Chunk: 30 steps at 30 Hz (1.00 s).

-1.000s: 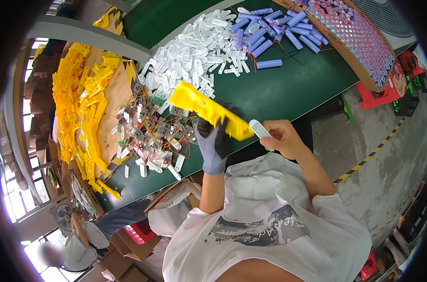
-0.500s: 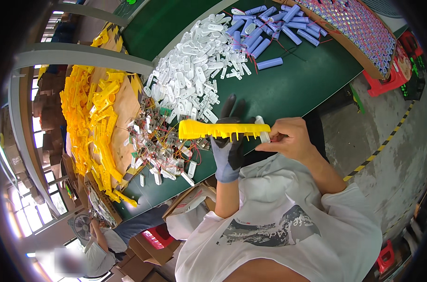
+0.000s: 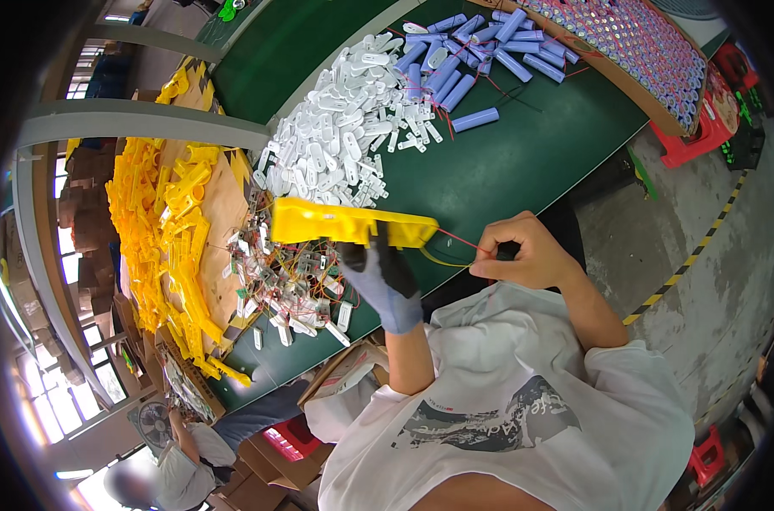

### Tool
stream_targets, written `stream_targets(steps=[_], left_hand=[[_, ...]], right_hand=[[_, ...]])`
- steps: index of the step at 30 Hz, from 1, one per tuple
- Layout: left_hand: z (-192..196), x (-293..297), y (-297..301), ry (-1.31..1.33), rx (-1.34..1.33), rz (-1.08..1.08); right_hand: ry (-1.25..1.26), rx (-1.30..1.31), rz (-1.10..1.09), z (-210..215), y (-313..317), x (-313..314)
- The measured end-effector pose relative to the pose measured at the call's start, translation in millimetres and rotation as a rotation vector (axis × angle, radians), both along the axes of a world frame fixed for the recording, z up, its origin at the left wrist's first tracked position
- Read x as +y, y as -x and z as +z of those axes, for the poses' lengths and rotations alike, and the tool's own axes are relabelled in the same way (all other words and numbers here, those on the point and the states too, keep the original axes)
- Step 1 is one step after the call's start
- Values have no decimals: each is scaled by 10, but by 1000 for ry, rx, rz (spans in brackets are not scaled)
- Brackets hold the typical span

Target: Assembling electronic components into yellow plastic casings on a factory line.

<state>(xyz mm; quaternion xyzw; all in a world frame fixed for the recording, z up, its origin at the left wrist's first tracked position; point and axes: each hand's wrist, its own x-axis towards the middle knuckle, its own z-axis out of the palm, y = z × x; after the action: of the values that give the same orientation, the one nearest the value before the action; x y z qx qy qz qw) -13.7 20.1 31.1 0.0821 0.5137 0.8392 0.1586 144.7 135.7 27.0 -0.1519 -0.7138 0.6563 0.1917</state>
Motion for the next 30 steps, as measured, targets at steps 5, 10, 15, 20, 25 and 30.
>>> stream_targets(steps=[5, 10, 15, 20, 25, 30], left_hand=[[98, 14, 194, 213, 258, 134], [45, -94, 309, 248, 210, 150], [11, -22, 289, 251, 191, 128], [11, 1, 299, 200, 147, -44], [37, 27, 228, 224, -35, -328], [-187, -40, -48, 129, -260, -661]], right_hand=[[602, 165, 79, 120, -31, -35], [657, 285, 29, 76, -33, 15], [577, 264, 39, 86, 30, 116], [237, 209, 17, 191, 194, 284], [357, 214, -35, 233, 485, 268], [209, 22, -144, 89, 759, 194]])
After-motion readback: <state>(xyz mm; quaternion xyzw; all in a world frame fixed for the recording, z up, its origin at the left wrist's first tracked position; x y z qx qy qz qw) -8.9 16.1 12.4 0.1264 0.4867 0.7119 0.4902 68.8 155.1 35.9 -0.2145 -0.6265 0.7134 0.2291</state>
